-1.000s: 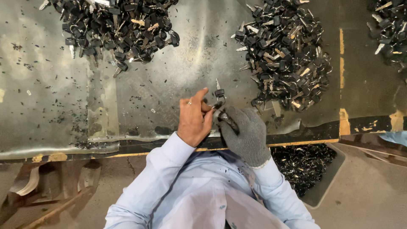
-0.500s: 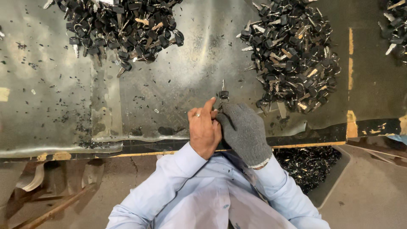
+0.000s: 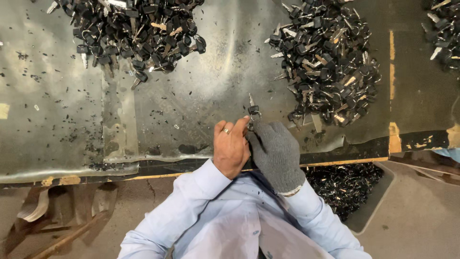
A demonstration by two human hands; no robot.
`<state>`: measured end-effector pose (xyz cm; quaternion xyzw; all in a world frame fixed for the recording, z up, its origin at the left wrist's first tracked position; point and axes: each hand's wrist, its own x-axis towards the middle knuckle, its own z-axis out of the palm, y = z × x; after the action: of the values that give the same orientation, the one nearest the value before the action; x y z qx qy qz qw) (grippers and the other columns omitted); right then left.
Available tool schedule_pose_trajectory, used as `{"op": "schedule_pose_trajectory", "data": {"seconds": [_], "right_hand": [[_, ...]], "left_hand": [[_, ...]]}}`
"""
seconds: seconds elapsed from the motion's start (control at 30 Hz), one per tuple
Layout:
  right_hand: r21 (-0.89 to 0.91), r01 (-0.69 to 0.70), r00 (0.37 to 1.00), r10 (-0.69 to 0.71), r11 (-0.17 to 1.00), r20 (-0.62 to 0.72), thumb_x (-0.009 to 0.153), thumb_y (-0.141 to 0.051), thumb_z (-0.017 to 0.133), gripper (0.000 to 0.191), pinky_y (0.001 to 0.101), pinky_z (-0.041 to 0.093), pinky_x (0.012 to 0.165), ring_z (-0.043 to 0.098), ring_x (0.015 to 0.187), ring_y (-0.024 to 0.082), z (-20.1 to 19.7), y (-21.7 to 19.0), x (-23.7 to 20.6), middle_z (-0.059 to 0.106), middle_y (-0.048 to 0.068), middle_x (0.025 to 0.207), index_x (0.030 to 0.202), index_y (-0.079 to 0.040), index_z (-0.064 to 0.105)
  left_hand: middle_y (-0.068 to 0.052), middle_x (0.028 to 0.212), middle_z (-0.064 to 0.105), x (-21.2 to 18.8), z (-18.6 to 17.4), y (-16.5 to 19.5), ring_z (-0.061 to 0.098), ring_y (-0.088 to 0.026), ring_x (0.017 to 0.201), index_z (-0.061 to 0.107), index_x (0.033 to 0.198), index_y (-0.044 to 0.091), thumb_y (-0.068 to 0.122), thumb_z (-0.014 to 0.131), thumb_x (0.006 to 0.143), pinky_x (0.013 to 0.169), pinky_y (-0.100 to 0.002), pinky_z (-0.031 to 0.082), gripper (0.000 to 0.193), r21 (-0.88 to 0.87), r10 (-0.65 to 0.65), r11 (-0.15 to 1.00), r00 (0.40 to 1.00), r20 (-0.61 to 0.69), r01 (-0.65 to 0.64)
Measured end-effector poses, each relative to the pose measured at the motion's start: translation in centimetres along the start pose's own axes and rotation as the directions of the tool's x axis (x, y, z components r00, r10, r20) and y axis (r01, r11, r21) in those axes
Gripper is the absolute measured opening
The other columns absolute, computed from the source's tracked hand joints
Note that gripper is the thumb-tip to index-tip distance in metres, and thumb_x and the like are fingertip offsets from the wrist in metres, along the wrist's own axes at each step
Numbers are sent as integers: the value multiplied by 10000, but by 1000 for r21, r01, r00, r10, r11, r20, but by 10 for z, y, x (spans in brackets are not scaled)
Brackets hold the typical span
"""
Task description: The person repeatedly picks keys from a pile on a metal table, uses pliers to trim or remove the black plastic head of each key, and places the modified keys into a bin below. The process is repeated for many keys throughout the clip.
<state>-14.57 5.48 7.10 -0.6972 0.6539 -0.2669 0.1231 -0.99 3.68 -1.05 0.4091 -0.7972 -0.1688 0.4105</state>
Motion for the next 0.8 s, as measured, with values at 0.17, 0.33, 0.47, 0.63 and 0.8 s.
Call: {"op": "schedule_pose_trajectory", "data": {"seconds": [0.17, 0.33, 0.47, 0.63, 0.8], "right_hand": [[165, -60, 995, 46, 984, 90, 903, -135, 699, 210, 402, 554, 737, 700, 858, 318, -9, 6, 8, 714, 131, 949, 1093, -49, 718], [207, -105, 986, 74, 973, 152, 906, -172, 707, 172, 406, 557, 764, 713, 867, 304, -10, 12, 10, 728, 118, 953, 1029, -53, 719], [173, -45, 998, 39, 984, 41, 848, -128, 737, 214, 425, 541, 756, 687, 876, 341, -7, 7, -8, 706, 138, 929, 1039, -34, 713], [140, 126, 990, -117, 982, -74, 795, -108, 785, 278, 439, 536, 784, 670, 902, 372, -5, -2, -21, 693, 158, 973, 1046, -27, 695], [123, 100, 995, -99, 987, -12, 846, -87, 748, 257, 438, 534, 758, 665, 857, 350, -2, -7, -13, 704, 141, 957, 1091, -22, 704]], "left_hand": [[-93, 998, 648, -7, 5, 14, 599, -276, 902, 478, 1395, -51, -67, 604, 821, 1001, -472, 409, 588, -72, -149, 987, 987, -55, 145], [-73, 1002, 676, -10, 6, 17, 636, -264, 939, 501, 1374, -13, -51, 610, 850, 1013, -450, 407, 537, -168, -245, 958, 968, -47, 234], [-94, 941, 641, 0, -7, 8, 613, -299, 936, 609, 1222, 65, -38, 629, 788, 947, -447, 406, 447, -23, -194, 981, 981, -23, 193], [-109, 955, 632, 10, -29, -15, 584, -321, 914, 668, 1176, 54, -31, 667, 812, 843, -436, 397, 374, 66, -120, 991, 992, 44, 117], [-134, 947, 594, -5, -27, -14, 577, -326, 904, 551, 1343, -34, -24, 699, 901, 879, -431, 433, 466, -59, -82, 995, 997, 4, 82]]}}
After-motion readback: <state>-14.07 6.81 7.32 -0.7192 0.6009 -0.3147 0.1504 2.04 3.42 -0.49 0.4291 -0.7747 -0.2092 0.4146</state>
